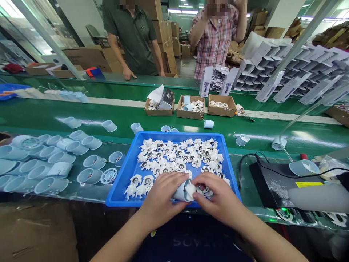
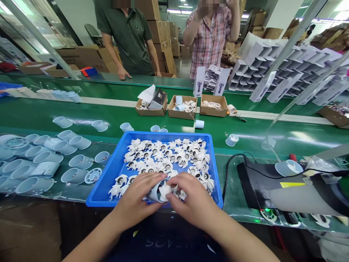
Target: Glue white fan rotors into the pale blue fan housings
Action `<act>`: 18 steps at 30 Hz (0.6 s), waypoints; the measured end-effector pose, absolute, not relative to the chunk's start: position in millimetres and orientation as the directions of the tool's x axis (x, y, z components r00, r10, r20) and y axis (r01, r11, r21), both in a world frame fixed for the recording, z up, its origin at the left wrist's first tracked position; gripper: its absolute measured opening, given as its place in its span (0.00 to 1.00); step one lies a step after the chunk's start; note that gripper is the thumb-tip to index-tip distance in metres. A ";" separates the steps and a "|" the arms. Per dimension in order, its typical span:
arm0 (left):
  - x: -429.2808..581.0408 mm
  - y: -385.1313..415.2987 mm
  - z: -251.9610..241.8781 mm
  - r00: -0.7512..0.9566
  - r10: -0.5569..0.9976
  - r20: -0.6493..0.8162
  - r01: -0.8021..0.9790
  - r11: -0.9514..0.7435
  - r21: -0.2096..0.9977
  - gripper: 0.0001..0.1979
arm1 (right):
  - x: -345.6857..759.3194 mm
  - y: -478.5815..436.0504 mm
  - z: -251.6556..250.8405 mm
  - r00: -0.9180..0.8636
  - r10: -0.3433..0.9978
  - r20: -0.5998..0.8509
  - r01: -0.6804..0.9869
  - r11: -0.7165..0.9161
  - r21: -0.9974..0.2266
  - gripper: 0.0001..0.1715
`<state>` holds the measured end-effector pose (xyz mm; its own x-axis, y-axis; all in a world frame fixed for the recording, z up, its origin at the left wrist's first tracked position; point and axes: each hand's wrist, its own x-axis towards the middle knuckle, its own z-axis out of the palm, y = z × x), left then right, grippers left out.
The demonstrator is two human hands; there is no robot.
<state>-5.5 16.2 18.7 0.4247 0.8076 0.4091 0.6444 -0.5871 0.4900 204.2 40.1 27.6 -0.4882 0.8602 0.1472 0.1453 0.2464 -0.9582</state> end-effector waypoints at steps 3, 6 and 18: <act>6.9 13.5 13.4 0.386 0.785 0.485 0.658 -0.603 0.452 0.25 | 197.6 38.5 26.9 -0.530 0.797 0.289 0.418 0.542 -0.729 0.08; 11.5 15.0 14.3 0.401 0.783 0.474 0.645 -0.610 0.461 0.27 | 204.1 38.9 24.9 -0.526 0.798 0.294 0.402 0.538 -0.741 0.09; 39.4 228.4 61.3 0.309 0.948 0.075 0.921 -0.318 0.227 0.24 | 237.1 22.7 -0.6 -0.272 0.724 0.634 0.229 0.689 -0.688 0.13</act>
